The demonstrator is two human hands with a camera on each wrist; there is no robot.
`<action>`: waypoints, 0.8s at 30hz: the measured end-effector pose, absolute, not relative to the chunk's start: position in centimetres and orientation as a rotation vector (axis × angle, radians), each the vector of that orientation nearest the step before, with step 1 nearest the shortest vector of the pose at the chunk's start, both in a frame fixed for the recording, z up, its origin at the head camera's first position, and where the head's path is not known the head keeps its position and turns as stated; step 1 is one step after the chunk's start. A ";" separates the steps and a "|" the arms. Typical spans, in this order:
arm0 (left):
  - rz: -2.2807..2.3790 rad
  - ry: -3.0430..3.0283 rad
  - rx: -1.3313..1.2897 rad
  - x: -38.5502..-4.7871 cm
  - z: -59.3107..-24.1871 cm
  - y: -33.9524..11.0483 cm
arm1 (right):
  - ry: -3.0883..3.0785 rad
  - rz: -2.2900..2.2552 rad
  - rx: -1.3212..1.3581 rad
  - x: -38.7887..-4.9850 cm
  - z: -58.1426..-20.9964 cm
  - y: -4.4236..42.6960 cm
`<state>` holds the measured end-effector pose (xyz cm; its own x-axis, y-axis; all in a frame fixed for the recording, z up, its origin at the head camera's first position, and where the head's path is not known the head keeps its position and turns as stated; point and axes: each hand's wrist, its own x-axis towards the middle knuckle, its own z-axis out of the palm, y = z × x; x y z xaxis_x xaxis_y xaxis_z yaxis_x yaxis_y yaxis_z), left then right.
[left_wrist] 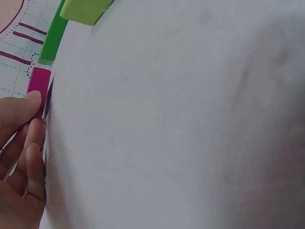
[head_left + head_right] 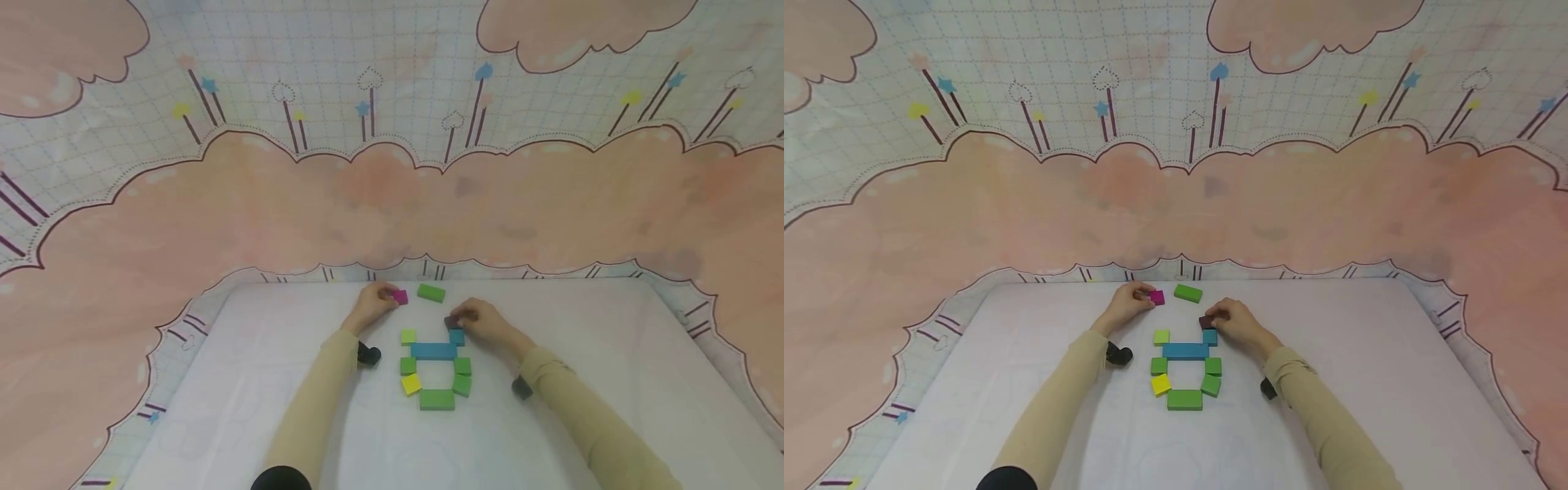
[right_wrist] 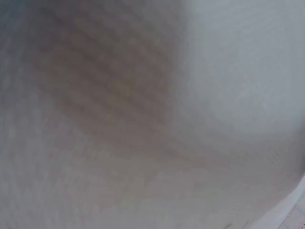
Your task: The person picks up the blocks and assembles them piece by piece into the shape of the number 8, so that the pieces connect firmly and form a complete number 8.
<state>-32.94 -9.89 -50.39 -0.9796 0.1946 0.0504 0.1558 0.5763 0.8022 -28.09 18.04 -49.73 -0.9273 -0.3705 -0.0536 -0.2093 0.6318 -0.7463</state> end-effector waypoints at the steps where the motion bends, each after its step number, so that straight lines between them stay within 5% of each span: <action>1: 1.387 2.745 0.309 -32.9 -50.4 -9.9 | 2.652 -1.173 -0.479 -28.1 -49.7 18.0; 24: 1.294 2.645 0.389 -31.0 -49.3 -9.9 | 2.641 -1.193 -0.495 -27.8 -49.5 18.0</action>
